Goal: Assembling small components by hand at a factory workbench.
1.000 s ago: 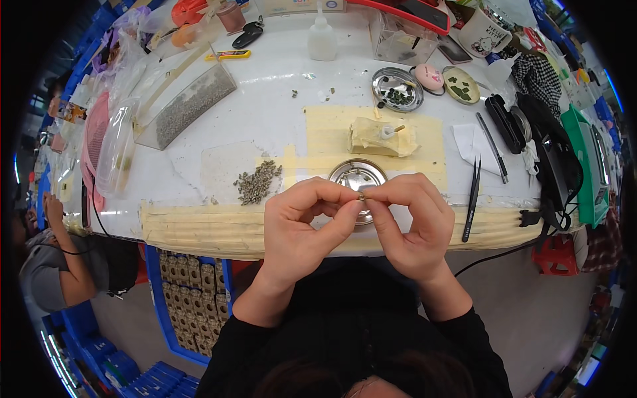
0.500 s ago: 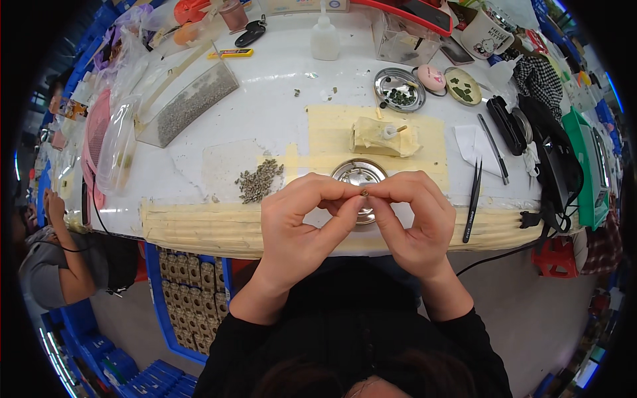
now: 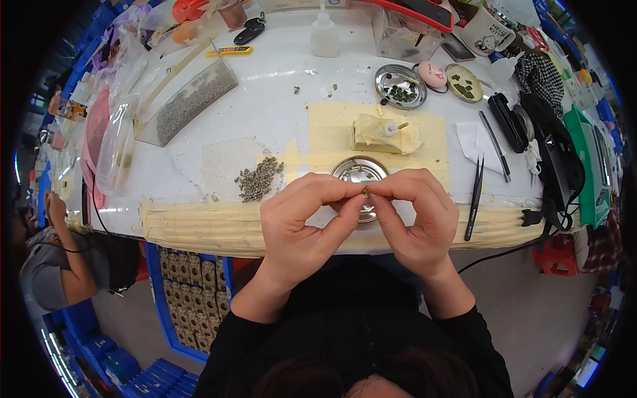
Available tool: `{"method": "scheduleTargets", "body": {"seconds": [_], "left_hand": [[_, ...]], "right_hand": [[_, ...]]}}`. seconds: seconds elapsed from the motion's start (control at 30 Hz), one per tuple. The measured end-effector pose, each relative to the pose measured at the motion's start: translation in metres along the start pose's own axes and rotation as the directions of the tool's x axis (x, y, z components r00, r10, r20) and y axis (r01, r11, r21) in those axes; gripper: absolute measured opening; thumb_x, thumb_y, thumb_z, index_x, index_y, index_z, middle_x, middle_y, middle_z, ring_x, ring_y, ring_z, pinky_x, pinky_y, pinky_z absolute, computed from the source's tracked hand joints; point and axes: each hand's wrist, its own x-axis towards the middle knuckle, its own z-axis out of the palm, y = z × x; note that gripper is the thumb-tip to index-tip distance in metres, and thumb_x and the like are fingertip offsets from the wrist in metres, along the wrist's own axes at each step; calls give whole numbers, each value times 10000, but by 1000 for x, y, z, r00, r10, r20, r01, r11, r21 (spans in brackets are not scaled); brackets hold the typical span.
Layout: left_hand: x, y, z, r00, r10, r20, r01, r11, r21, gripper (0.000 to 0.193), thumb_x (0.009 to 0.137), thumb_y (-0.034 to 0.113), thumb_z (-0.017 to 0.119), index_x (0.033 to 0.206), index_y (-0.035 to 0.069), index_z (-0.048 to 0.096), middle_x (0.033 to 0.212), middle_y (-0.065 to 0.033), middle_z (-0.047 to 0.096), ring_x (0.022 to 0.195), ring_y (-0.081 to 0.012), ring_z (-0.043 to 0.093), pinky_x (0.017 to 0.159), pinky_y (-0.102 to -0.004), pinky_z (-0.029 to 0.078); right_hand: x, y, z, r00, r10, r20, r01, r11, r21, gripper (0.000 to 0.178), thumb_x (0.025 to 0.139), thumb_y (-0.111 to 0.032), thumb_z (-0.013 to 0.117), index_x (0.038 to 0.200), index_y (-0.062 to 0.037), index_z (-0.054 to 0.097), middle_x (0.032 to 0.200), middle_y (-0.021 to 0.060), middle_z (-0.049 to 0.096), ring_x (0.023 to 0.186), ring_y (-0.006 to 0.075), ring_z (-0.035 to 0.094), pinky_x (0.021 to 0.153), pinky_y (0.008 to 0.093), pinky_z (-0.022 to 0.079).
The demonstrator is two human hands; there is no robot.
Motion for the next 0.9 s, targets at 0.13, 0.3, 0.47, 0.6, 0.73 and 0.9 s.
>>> {"method": "scheduleTargets", "body": {"seconds": [0.13, 0.3, 0.47, 0.6, 0.73, 0.9], "left_hand": [[1, 2, 1, 999, 42, -10, -41, 996, 75, 161, 787, -51, 754, 945, -27, 730, 843, -108, 707, 702, -157, 672, 627, -264, 525], [3, 2, 2, 992, 128, 3, -127, 980, 151, 168, 773, -57, 759, 934, -23, 723, 829, -119, 698, 700, -185, 674, 622, -272, 527], [2, 0, 2, 988, 156, -2, -154, 976, 156, 180, 763, -62, 761, 935, -18, 726, 835, -113, 700, 705, -194, 675, 627, -276, 528], [4, -2, 2, 985, 170, -8, -167, 976, 139, 193, 756, -71, 759, 939, -18, 728, 835, -113, 700, 702, -190, 673, 627, -273, 526], [8, -3, 3, 980, 190, -67, -177, 971, 163, 188, 758, -76, 755, 936, -21, 729, 818, -109, 696, 693, -181, 669, 626, -269, 523], [11, -10, 5, 980, 167, -106, -146, 972, 183, 172, 762, -83, 747, 925, -30, 724, 798, -103, 691, 692, -176, 669, 634, -264, 525]], "right_hand": [[0, -1, 0, 1000, -11, 10, 11, 1000, -26, 190, 788, 88, 741, 956, 6, 704, 869, 98, 669, 698, 180, 649, 597, 270, 512], [-1, -2, -1, 1000, 2, 12, -2, 1000, -17, 191, 787, 96, 736, 953, 8, 701, 870, 98, 666, 698, 178, 647, 593, 272, 513], [0, -2, -1, 1000, 1, 10, -1, 1000, -6, 188, 789, 97, 735, 952, 9, 701, 864, 100, 664, 699, 178, 646, 596, 271, 515], [2, -3, -3, 1000, -6, 7, 6, 1000, -22, 182, 798, 88, 733, 964, 17, 707, 859, 102, 665, 706, 176, 644, 608, 266, 513], [17, 11, -18, 990, 4, -140, -28, 984, -174, 187, 822, 55, 730, 998, -7, 726, 871, 93, 654, 714, 178, 633, 621, 270, 507], [33, 25, -22, 990, 52, -128, -97, 921, -377, 163, 840, -20, 734, 1002, -37, 730, 866, 77, 620, 713, 207, 608, 602, 303, 474]]}}
